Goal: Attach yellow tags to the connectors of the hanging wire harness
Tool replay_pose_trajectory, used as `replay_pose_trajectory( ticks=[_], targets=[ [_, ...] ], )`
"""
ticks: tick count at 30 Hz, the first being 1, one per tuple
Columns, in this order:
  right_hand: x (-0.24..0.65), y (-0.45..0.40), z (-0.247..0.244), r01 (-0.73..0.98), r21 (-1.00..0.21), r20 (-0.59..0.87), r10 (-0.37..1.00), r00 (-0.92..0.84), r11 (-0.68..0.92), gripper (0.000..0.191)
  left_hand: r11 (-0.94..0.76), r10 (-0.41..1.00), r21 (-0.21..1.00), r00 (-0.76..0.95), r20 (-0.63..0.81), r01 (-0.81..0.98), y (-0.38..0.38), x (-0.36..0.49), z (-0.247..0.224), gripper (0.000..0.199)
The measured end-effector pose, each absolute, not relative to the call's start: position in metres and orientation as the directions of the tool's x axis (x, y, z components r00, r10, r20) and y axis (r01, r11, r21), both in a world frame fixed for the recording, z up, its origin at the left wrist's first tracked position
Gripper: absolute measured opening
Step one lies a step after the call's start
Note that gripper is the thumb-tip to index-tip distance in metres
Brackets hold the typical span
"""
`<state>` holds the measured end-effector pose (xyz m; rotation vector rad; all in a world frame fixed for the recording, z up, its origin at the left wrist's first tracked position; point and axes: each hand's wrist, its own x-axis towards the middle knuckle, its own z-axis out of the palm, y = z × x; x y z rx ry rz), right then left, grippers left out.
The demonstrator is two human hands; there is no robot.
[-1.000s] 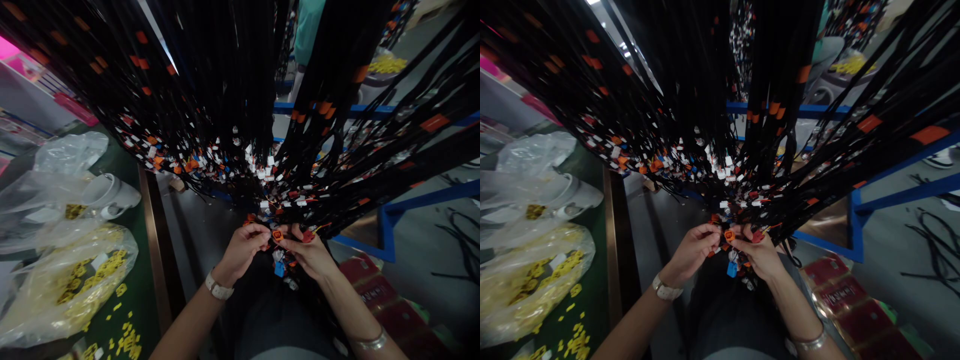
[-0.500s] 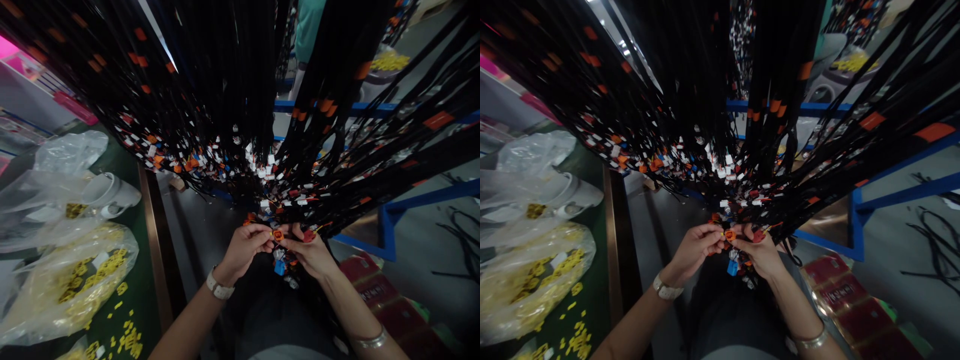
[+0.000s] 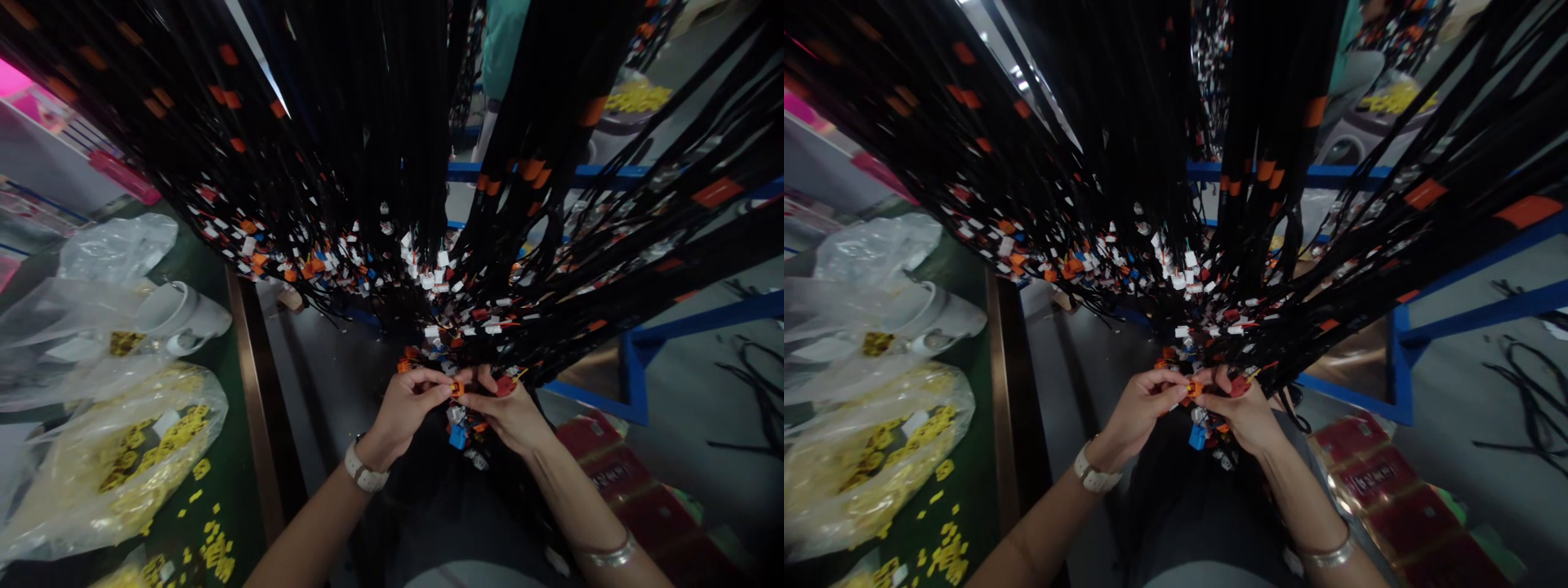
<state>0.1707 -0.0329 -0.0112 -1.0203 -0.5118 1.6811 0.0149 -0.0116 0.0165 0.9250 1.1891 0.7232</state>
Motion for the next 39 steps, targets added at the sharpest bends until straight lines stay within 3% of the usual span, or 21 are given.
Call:
replay_pose_trajectory(
  ticks=[19, 24, 29, 34, 39],
  targets=[
    [0.172, -0.0342, -0.0088, -0.512, -0.78, -0.369, 0.925, -0.087, -0.359, 0.046, 0.412, 0.871, 0.905, 0.244, -0.426, 0.106, -0.0153, 0.0144, 0.0146, 0.02],
    [0.1736, -0.0351, -0.0103, -0.503, -0.777, -0.384, 0.918, -0.097, -0.378, 0.047, 0.485, 0.833, 0.872, 0.267, -0.485, 0.069, -0.0119, 0.0128, 0.0186, 0.025],
    [0.1761, -0.0367, -0.0144, -0.475, -0.796, -0.366, 0.924, -0.115, -0.374, 0.046, 0.694, 0.672, 0.718, 0.408, -0.618, -0.056, -0.0109, 0.0121, 0.0182, 0.034],
    [0.1766, -0.0369, -0.0154, -0.458, -0.821, -0.33, 0.938, -0.107, -0.341, 0.046, 0.741, 0.591, 0.67, 0.526, -0.612, -0.053, -0.012, 0.0126, 0.0152, 0.023],
    [0.1776, -0.0375, -0.0154, -0.452, -0.816, -0.341, 0.932, -0.125, -0.359, 0.048, 0.72, 0.611, 0.691, 0.533, -0.585, -0.067, -0.0125, 0.0144, 0.0141, 0.021]
  ],
)
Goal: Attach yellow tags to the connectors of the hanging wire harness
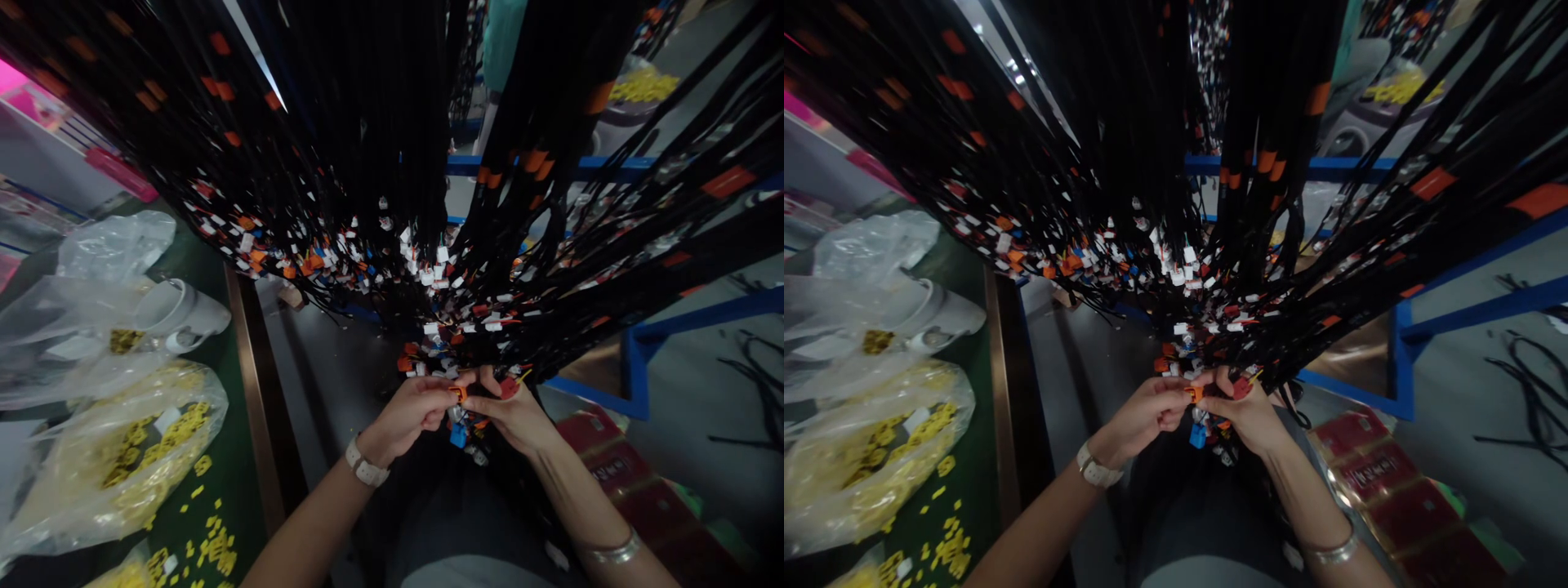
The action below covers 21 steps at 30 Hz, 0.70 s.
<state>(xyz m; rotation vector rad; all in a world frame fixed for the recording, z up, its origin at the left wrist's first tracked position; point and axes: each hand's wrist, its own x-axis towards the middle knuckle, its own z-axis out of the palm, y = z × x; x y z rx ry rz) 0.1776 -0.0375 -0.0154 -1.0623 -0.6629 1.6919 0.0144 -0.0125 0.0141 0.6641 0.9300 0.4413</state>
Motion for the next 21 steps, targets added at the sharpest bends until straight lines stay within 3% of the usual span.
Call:
replay_pose_trajectory(
  ticks=[21],
  targets=[
    [0.18, -0.04, -0.017, -0.497, -0.781, -0.319, 0.926, -0.2, -0.377, 0.045, 0.668, 0.703, 0.733, 0.427, -0.568, -0.126, -0.016, 0.025, 0.016, 0.014]
  ],
)
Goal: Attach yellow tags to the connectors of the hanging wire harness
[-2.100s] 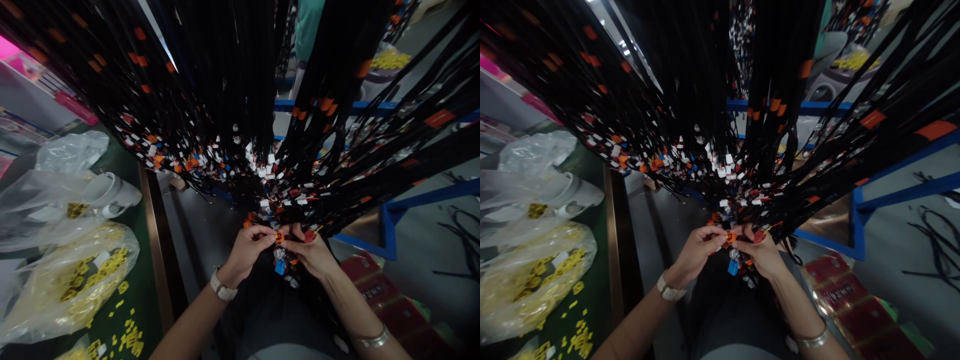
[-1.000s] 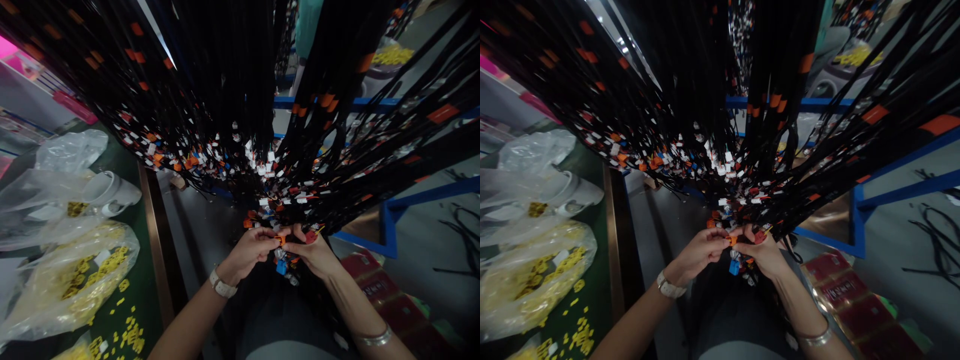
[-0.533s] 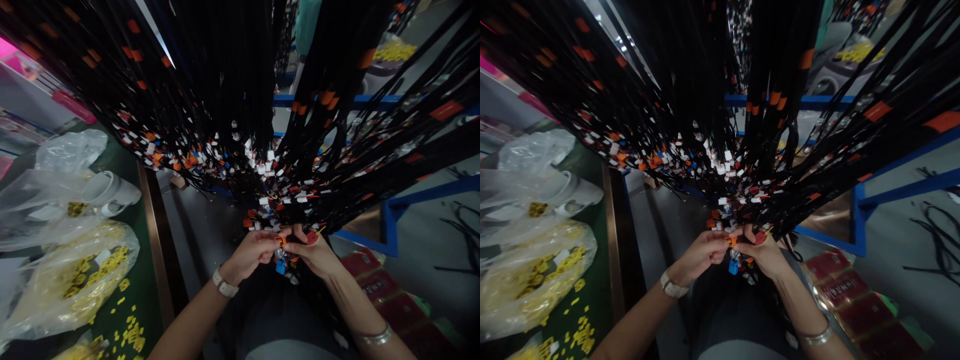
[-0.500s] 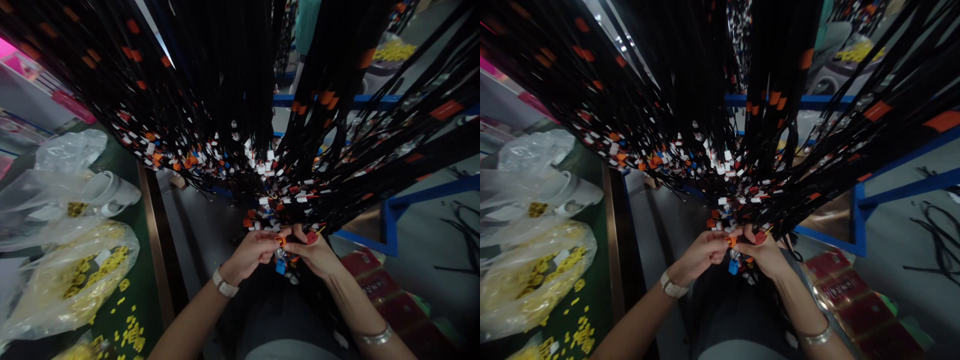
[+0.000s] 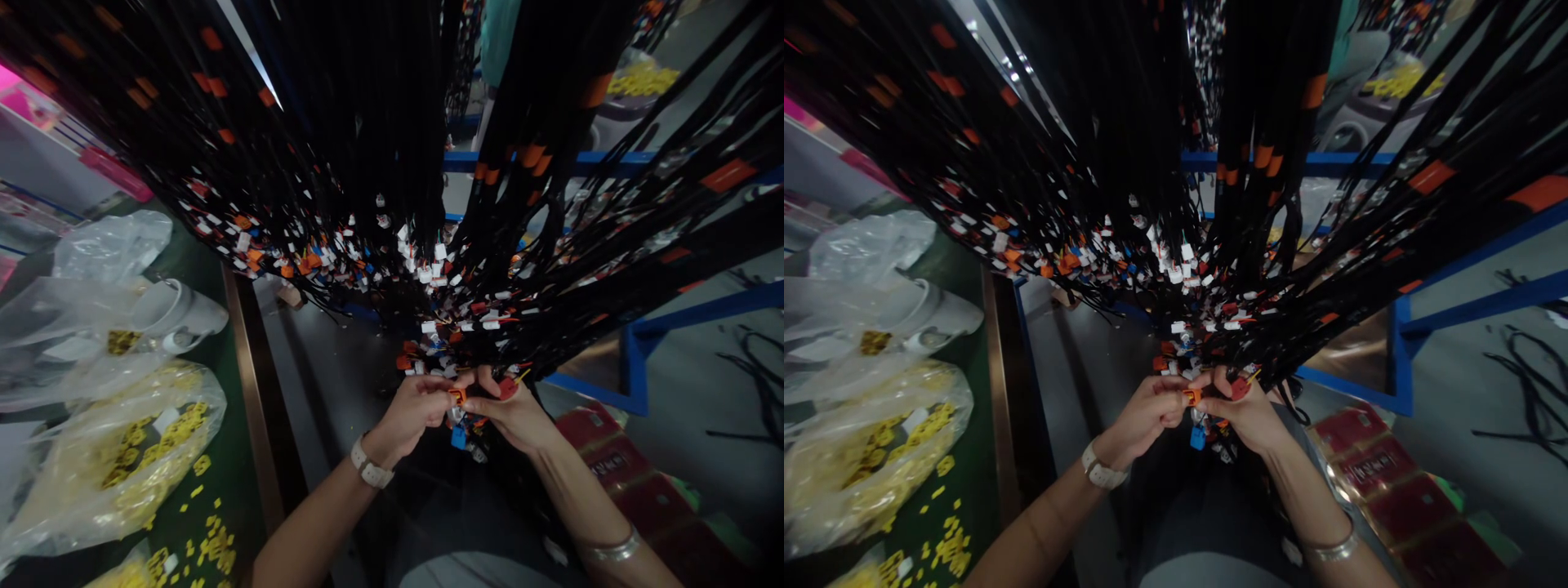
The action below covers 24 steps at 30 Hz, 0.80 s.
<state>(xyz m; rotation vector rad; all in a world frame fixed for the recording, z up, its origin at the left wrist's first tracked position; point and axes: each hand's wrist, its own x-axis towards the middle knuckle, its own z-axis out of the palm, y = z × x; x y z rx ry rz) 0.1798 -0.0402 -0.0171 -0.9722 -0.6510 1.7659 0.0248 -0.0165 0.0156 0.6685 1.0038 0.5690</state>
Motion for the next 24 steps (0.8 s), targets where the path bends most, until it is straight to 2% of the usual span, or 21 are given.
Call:
replay_pose_trajectory(
  ticks=[17, 24],
  targets=[
    [0.1791, -0.0394, -0.0194, -0.501, -0.786, -0.308, 0.932, -0.19, -0.362, 0.045, 0.674, 0.72, 0.725, 0.343, -0.603, -0.142, -0.0194, 0.0284, 0.0145, 0.012],
    [0.178, -0.0386, -0.0155, -0.521, -0.781, -0.285, 0.938, -0.196, -0.346, 0.043, 0.706, 0.673, 0.692, 0.448, -0.589, -0.151, -0.0174, 0.023, 0.0107, 0.009]
  ],
)
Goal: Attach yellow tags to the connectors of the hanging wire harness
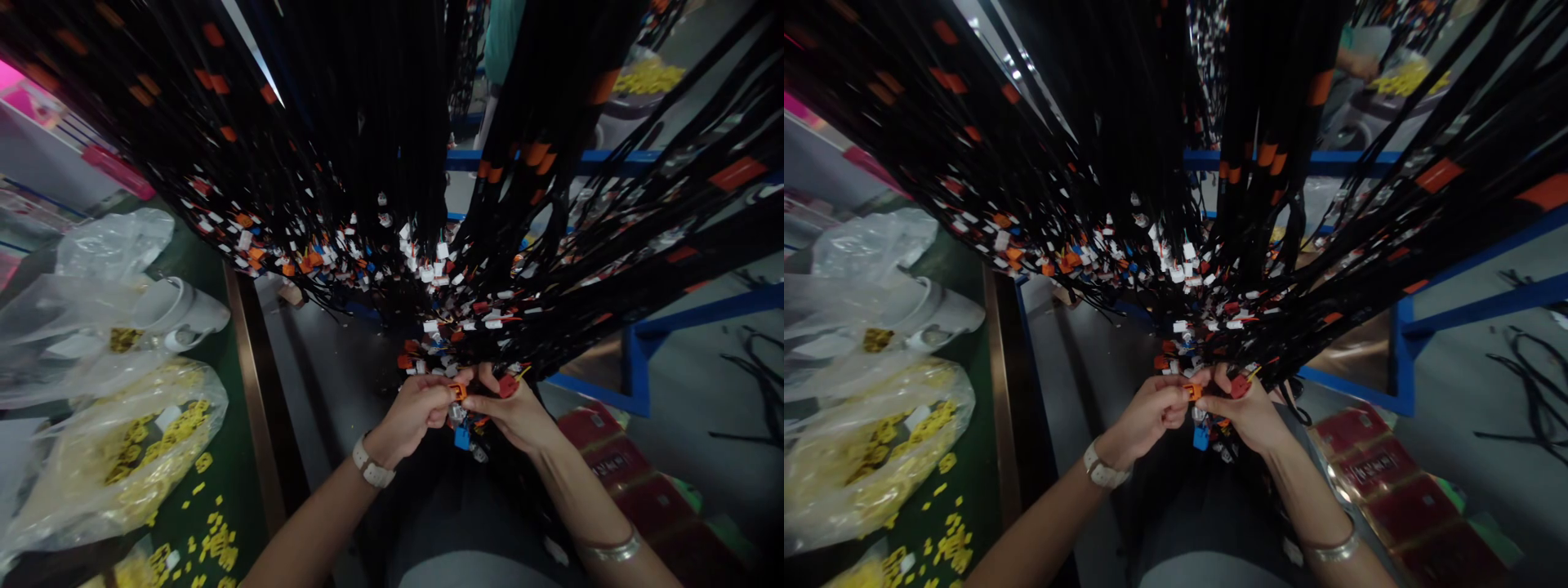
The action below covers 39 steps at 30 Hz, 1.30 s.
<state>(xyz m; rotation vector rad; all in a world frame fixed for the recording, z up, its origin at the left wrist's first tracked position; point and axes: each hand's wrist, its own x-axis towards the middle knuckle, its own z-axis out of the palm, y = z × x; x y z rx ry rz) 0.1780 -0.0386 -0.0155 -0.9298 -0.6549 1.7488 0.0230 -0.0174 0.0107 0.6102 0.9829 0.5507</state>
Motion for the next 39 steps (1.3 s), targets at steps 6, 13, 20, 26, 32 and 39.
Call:
replay_pose_trajectory(
  ticks=[6, 13, 20, 26, 32, 39],
  targets=[
    [0.182, -0.04, -0.017, -0.619, -0.693, -0.3, 0.929, -0.218, -0.37, 0.02, 0.695, 0.637, 0.716, 0.511, -0.578, -0.056, -0.008, 0.012, 0.016, 0.026],
    [0.184, -0.035, -0.009, -0.729, -0.567, -0.246, 0.924, -0.293, -0.383, 0.031, 0.656, 0.738, 0.747, 0.295, -0.606, -0.106, 0.004, -0.001, 0.022, 0.027],
    [0.181, -0.035, -0.01, -0.705, -0.59, -0.308, 0.917, -0.254, -0.393, 0.033, 0.613, 0.79, 0.711, 0.261, -0.554, -0.345, 0.005, -0.004, 0.02, 0.019],
    [0.182, -0.035, -0.013, -0.757, -0.513, -0.358, 0.902, -0.24, -0.405, 0.027, 0.673, 0.738, 0.657, 0.373, -0.562, -0.341, -0.002, 0.005, 0.026, 0.022],
    [0.179, -0.034, -0.004, -0.761, -0.501, -0.448, 0.876, -0.18, -0.413, 0.03, 0.676, 0.731, 0.66, 0.406, -0.548, -0.327, -0.009, 0.011, 0.026, 0.028],
    [0.179, -0.032, 0.004, -0.802, -0.365, -0.5, 0.826, -0.26, -0.473, 0.03, 0.681, 0.727, 0.645, 0.424, -0.539, -0.348, -0.007, 0.013, 0.036, 0.024]
  ],
)
